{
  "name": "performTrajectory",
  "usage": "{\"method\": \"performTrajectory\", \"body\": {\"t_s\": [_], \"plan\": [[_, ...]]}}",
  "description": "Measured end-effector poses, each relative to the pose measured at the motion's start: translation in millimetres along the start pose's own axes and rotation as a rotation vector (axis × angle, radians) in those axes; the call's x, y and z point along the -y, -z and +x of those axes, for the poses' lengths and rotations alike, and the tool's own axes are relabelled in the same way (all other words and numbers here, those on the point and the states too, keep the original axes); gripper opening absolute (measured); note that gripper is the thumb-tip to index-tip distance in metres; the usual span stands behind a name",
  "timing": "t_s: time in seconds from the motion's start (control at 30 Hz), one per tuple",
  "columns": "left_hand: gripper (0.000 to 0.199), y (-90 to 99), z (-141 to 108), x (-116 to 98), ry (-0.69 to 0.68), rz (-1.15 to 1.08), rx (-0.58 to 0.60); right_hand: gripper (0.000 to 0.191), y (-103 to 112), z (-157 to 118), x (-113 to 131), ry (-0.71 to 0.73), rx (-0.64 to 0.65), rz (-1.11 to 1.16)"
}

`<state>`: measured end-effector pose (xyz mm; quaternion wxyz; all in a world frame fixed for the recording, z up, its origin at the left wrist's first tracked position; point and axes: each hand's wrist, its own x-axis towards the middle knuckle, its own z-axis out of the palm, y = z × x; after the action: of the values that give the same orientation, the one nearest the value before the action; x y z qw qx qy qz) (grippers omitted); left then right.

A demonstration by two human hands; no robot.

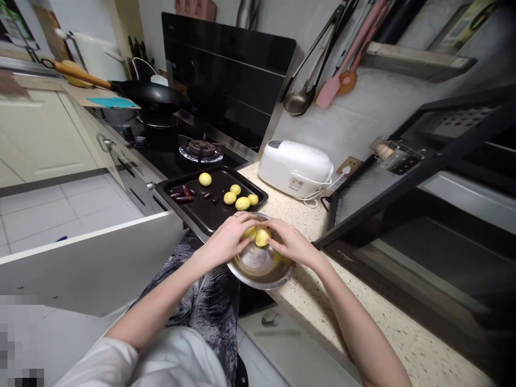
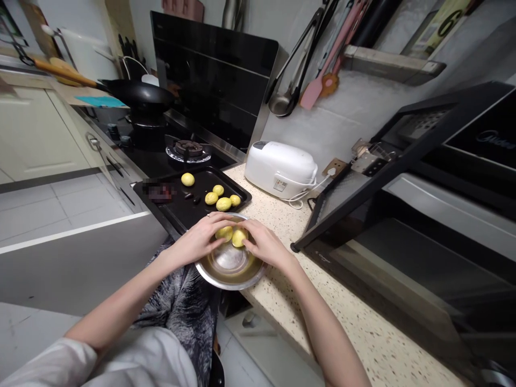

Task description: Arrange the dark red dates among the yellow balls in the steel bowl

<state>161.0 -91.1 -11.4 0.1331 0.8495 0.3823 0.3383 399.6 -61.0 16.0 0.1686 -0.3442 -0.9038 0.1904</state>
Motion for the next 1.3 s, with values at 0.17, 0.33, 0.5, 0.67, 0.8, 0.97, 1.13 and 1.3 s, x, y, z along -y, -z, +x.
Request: {"method": "performTrajectory", "body": {"t_s": [0.17, 0.33, 0.5, 0.67, 0.8, 0.97, 1.13, 1.3], "plan": [[0.036, 9.0, 16.2, 27.2, -0.036, -0.034, -0.117, 0.044, -2.3, 0.9, 2.3, 0.054, 0.013, -0.005], [0.045, 12.7, 52.2, 70.4, 0.057, 0.189, 0.064, 0.046, -3.1, 1.7, 6.8, 0.045, 0.051, -0.021], [0.042, 10.9, 75.3, 87.2, 0.095, 0.32, 0.264, 0.044, -7.2, 2.9, 8.5, 0.036, 0.099, -0.056], [0.045, 5.9, 76.6, 86.8, 0.057, 0.306, 0.237, 0.041, -13.8, 5.5, 10.2, 0.052, 0.148, -0.073], [0.044, 4.1, 69.2, 89.9, 0.065, 0.216, 0.172, 0.038, -16.0, 5.6, 7.5, 0.036, 0.146, -0.061], [0.044, 11.2, 58.1, 82.8, 0.074, 0.094, -0.058, 0.038, -16.0, 4.8, 1.5, -0.003, 0.142, -0.023], [0.041, 21.5, 43.6, 47.2, 0.026, -0.048, -0.161, 0.04, -12.8, 3.9, -1.3, -0.004, 0.112, 0.04], [0.038, 15.5, 24.8, 16.3, -0.025, -0.094, -0.019, 0.028, -2.4, 2.8, 1.5, -0.093, -0.018, 0.166]]}}
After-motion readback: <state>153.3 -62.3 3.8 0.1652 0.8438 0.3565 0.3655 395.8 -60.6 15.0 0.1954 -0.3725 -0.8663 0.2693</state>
